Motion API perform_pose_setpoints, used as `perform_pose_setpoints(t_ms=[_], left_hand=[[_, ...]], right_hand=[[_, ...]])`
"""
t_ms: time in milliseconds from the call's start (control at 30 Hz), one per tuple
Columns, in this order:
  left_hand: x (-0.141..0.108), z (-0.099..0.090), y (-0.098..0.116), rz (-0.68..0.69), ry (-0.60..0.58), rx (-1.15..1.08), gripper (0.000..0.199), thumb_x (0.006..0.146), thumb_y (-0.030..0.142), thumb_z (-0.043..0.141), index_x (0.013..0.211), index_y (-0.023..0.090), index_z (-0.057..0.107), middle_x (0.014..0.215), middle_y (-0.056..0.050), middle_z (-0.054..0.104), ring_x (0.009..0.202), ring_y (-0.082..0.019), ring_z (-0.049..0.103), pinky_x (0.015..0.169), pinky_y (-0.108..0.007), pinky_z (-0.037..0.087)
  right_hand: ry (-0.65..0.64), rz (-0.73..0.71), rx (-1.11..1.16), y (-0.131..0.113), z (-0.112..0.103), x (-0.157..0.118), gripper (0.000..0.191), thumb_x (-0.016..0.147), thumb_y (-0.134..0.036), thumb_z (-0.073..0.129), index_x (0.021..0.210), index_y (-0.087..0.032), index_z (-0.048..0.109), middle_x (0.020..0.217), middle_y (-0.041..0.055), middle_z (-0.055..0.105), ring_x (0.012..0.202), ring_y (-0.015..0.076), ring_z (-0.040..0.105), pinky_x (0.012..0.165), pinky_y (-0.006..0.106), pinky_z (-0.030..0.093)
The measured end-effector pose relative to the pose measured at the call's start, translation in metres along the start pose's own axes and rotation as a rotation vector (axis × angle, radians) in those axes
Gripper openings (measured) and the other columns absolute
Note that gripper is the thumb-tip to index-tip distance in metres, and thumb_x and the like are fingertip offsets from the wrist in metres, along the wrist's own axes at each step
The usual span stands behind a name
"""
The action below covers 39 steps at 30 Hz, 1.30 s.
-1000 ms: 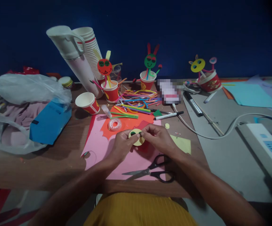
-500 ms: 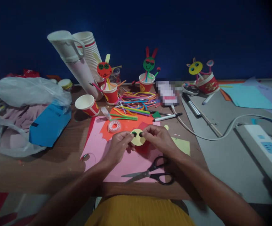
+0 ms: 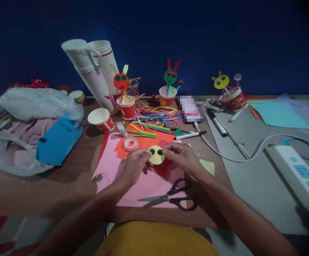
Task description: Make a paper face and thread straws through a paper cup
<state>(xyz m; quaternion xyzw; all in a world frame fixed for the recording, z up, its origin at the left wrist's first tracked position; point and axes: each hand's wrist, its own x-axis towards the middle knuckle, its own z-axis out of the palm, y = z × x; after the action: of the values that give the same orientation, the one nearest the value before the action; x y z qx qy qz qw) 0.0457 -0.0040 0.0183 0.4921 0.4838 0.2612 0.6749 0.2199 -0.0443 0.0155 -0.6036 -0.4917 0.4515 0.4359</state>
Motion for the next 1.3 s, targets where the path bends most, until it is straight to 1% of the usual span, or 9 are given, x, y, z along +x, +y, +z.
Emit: perform_pose_setpoints(t_ms=[133,200,300,433,500,567,767,1033,1300], left_hand=[[-0.003,-0.004,0.008,0.017,-0.016,0.036,0.030,0.077,0.042,0.060,0.087,0.013,0.065,0.062,-0.001,0.064,0.046,-0.012,0.059,0.040,-0.020,0.041],[-0.006,-0.009,0.009,0.116,0.042,0.141,0.030,0.080,0.038,0.058,0.098,0.015,0.066,0.071,-0.003,0.068,0.051,-0.013,0.060,0.045,-0.022,0.045],[-0.011,-0.016,0.004,0.410,0.092,0.520,0.021,0.083,0.029,0.056,0.094,0.017,0.069,0.085,-0.006,0.071,0.071,-0.017,0.065,0.061,-0.026,0.051],[-0.018,-0.019,-0.010,0.910,-0.116,1.026,0.024,0.086,0.020,0.053,0.107,0.017,0.065,0.106,-0.009,0.069,0.103,-0.024,0.059,0.089,-0.040,0.045],[-0.020,-0.017,-0.015,1.041,-0.208,1.192,0.027,0.086,0.023,0.055,0.112,0.016,0.061,0.113,-0.010,0.067,0.109,-0.027,0.055,0.091,-0.044,0.041],[-0.020,-0.015,-0.018,1.068,-0.240,1.307,0.026,0.086,0.024,0.057,0.110,0.016,0.061,0.112,-0.010,0.066,0.104,-0.027,0.055,0.085,-0.042,0.041],[-0.009,-0.010,-0.026,0.975,-0.120,1.424,0.024,0.088,0.030,0.054,0.107,0.017,0.062,0.104,-0.011,0.063,0.091,-0.024,0.052,0.076,-0.038,0.038],[0.006,-0.004,-0.028,1.081,-0.212,1.410,0.024,0.090,0.011,0.041,0.100,0.015,0.062,0.097,-0.011,0.064,0.083,-0.020,0.054,0.070,-0.035,0.040],[0.011,-0.001,-0.033,1.128,-0.270,1.279,0.026,0.087,0.008,0.040,0.098,0.015,0.063,0.096,-0.011,0.066,0.086,-0.019,0.056,0.072,-0.032,0.043]], right_hand=[[0.043,0.004,0.002,-0.013,-0.013,-0.002,0.024,0.076,-0.039,0.062,0.068,-0.016,0.061,0.062,-0.0014,0.057,0.057,0.0105,0.050,0.054,0.022,0.039],[0.095,0.022,0.059,-0.018,-0.026,-0.003,0.023,0.076,-0.040,0.062,0.072,-0.017,0.062,0.064,-0.0010,0.058,0.057,0.0109,0.051,0.054,0.023,0.040],[0.211,0.034,0.107,-0.015,-0.048,-0.004,0.023,0.074,-0.041,0.064,0.070,-0.019,0.062,0.061,-0.0011,0.057,0.057,0.0115,0.053,0.054,0.023,0.043],[0.287,0.069,0.161,0.000,-0.067,-0.006,0.022,0.072,-0.041,0.066,0.068,-0.019,0.061,0.057,-0.0023,0.054,0.055,0.0110,0.052,0.054,0.024,0.044],[0.298,0.085,0.195,0.007,-0.071,-0.008,0.022,0.072,-0.040,0.067,0.069,-0.019,0.061,0.056,-0.0031,0.053,0.053,0.0102,0.049,0.053,0.023,0.043],[0.298,0.112,0.222,0.014,-0.073,-0.010,0.023,0.071,-0.040,0.068,0.068,-0.019,0.060,0.055,-0.0037,0.052,0.052,0.0095,0.048,0.050,0.022,0.041],[0.288,0.178,0.227,0.025,-0.077,-0.013,0.026,0.072,-0.044,0.068,0.071,-0.019,0.060,0.054,-0.0042,0.050,0.047,0.0087,0.044,0.045,0.021,0.036],[0.332,0.204,0.313,0.029,-0.085,-0.014,0.024,0.073,-0.043,0.069,0.073,-0.021,0.059,0.055,-0.0052,0.051,0.048,0.0089,0.046,0.049,0.022,0.046],[0.331,0.240,0.341,0.030,-0.082,-0.013,0.027,0.070,-0.043,0.073,0.071,-0.019,0.059,0.053,-0.0054,0.051,0.047,0.0068,0.046,0.049,0.020,0.047]])
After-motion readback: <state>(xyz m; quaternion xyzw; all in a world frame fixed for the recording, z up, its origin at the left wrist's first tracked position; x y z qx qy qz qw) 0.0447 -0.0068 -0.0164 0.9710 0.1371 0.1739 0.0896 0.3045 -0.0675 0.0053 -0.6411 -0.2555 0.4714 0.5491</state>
